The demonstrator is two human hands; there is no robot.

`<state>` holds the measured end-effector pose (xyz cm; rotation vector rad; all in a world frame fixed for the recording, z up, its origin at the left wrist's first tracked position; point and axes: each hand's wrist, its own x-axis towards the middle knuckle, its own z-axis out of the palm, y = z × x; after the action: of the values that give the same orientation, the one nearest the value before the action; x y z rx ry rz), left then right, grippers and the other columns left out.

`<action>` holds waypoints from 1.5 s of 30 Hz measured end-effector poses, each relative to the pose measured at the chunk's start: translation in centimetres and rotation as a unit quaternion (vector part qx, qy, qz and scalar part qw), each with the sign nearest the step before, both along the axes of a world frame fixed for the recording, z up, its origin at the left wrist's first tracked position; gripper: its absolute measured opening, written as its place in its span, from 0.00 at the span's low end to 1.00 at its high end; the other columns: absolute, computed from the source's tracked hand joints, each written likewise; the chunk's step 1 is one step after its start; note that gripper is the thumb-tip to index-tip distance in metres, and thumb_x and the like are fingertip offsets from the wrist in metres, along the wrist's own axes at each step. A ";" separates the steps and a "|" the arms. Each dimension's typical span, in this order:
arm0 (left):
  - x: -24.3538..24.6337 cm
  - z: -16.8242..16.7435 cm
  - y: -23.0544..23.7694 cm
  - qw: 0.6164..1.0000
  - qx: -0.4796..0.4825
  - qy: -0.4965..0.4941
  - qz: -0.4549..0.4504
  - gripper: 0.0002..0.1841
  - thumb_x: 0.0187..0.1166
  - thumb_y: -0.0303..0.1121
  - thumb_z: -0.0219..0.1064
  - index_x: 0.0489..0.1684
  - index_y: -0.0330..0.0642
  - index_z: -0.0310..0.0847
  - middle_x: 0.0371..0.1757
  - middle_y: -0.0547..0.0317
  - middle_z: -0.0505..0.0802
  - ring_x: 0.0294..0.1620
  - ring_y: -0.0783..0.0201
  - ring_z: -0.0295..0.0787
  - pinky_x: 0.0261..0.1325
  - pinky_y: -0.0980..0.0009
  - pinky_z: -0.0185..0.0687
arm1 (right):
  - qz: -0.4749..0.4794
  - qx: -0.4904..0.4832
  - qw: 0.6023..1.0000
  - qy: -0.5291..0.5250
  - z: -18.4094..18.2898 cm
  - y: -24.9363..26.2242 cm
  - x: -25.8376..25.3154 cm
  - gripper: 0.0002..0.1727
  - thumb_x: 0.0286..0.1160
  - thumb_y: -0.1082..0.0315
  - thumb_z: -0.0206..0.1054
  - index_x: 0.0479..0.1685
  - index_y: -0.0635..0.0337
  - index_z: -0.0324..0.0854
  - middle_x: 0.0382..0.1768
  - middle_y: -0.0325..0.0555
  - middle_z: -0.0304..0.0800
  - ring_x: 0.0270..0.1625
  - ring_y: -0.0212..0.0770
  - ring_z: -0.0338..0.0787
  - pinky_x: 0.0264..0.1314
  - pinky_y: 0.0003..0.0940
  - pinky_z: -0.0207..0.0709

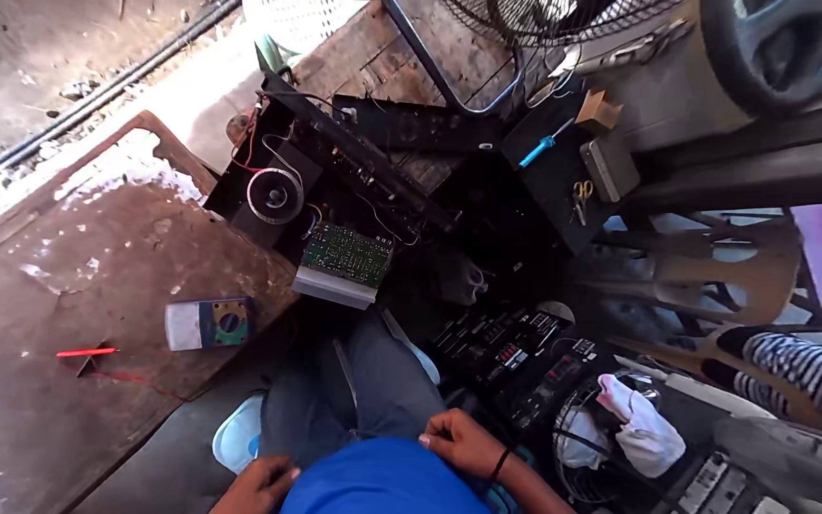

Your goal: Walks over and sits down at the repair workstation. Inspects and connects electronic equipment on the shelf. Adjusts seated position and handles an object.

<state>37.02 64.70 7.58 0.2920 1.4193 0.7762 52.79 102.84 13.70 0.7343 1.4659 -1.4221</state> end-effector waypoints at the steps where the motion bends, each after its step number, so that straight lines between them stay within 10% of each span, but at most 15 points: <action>1: -0.7 -2.1 1.4 0.997 -0.019 -0.025 -0.077 0.20 0.86 0.46 0.60 0.33 0.37 0.86 0.24 0.56 0.85 0.26 0.62 0.82 0.37 0.56 0.79 | -0.007 0.024 1.000 -0.017 -1.0 -0.1 0.2 0.20 0.85 0.56 0.65 0.38 0.68 0.87 0.29 0.49 0.87 0.33 0.39 0.85 0.44 0.41 0.79; 4: -1.4 -9.6 7.9 0.954 -0.117 -0.011 -0.276 0.27 0.89 0.53 0.55 0.51 0.35 0.87 0.39 0.38 0.93 0.40 0.42 0.92 0.50 0.39 0.85 | -0.001 0.187 0.982 0.007 -5.3 -1.2 1.0 0.21 0.77 0.49 0.69 0.51 0.59 0.88 0.43 0.49 0.91 0.45 0.43 0.90 0.54 0.43 0.85; 8: 1.0 -22.4 15.2 0.933 -0.164 0.040 -0.318 0.27 0.82 0.47 0.64 0.72 0.35 0.80 0.68 0.33 0.87 0.73 0.33 0.81 0.71 0.31 0.74 | 0.075 0.250 0.965 -0.023 -11.1 -2.6 2.1 0.59 0.58 0.29 0.74 0.93 0.48 0.59 0.87 0.62 0.63 0.86 0.64 0.65 0.85 0.61 0.65; 13: 11.0 -36.8 17.7 0.983 -0.129 0.023 -0.131 0.36 0.78 0.51 0.68 0.81 0.35 0.72 0.77 0.32 0.80 0.80 0.33 0.72 0.78 0.34 0.69 | 0.037 0.311 0.950 -0.003 -15.7 -1.9 4.2 0.67 0.47 0.36 0.86 0.90 0.63 0.57 0.86 0.68 0.63 0.85 0.60 0.69 0.83 0.55 0.71; 17: 15.7 -42.3 18.3 0.985 -0.053 -0.068 -0.151 0.45 0.77 0.65 0.63 0.84 0.36 0.69 0.76 0.33 0.83 0.79 0.37 0.77 0.79 0.36 0.69 | 0.017 0.368 0.927 0.073 -19.0 -0.7 5.3 0.66 0.48 0.39 0.86 0.87 0.71 0.58 0.85 0.72 0.61 0.88 0.61 0.63 0.88 0.51 0.62; 22: 7.2 -39.3 20.7 0.982 0.017 -0.092 -0.162 0.42 0.75 0.58 0.72 0.71 0.23 0.77 0.72 0.25 0.82 0.78 0.32 0.76 0.81 0.35 0.64 | 0.052 0.427 0.891 0.146 -23.2 1.5 4.1 0.58 0.61 0.28 0.71 0.87 0.63 0.64 0.84 0.66 0.66 0.86 0.55 0.67 0.86 0.51 0.66; 26: 3.5 -41.1 22.6 0.991 -0.015 0.042 -0.130 0.37 0.69 0.63 0.73 0.64 0.36 0.86 0.66 0.37 0.89 0.71 0.38 0.83 0.75 0.36 0.73 | 0.072 0.443 0.882 0.144 -26.0 3.4 1.9 0.57 0.64 0.22 0.62 0.89 0.55 0.64 0.85 0.61 0.64 0.86 0.53 0.68 0.84 0.51 0.69; 32: -2.5 -40.2 23.8 0.962 0.003 0.151 -0.227 0.27 0.86 0.50 0.61 0.59 0.29 0.87 0.64 0.33 0.89 0.70 0.37 0.83 0.74 0.36 0.71 | 0.033 0.435 0.879 0.192 -30.5 5.3 0.5 0.53 0.67 0.25 0.62 0.91 0.49 0.62 0.86 0.63 0.61 0.88 0.54 0.65 0.86 0.52 0.66; 39: -1.9 -44.6 24.7 0.958 -0.106 0.261 -0.054 0.36 0.60 0.58 0.81 0.63 0.40 0.88 0.63 0.43 0.92 0.68 0.44 0.86 0.72 0.41 0.77 | -0.059 0.347 0.870 0.346 -38.7 8.1 3.2 0.46 0.77 0.30 0.57 0.89 0.50 0.65 0.86 0.56 0.66 0.87 0.49 0.67 0.86 0.51 0.67; 45: 0.8 -34.9 24.1 0.922 -0.135 0.327 -0.157 0.29 0.74 0.53 0.74 0.65 0.38 0.84 0.56 0.32 0.92 0.60 0.31 0.88 0.63 0.27 0.77 | -0.017 0.203 0.891 0.406 -40.8 12.6 3.1 0.43 0.84 0.33 0.49 0.90 0.55 0.63 0.86 0.51 0.67 0.87 0.44 0.68 0.89 0.47 0.64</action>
<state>37.79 88.76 -27.34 0.5840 2.0183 0.2033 55.87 115.46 -27.06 0.4030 2.4618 -1.5471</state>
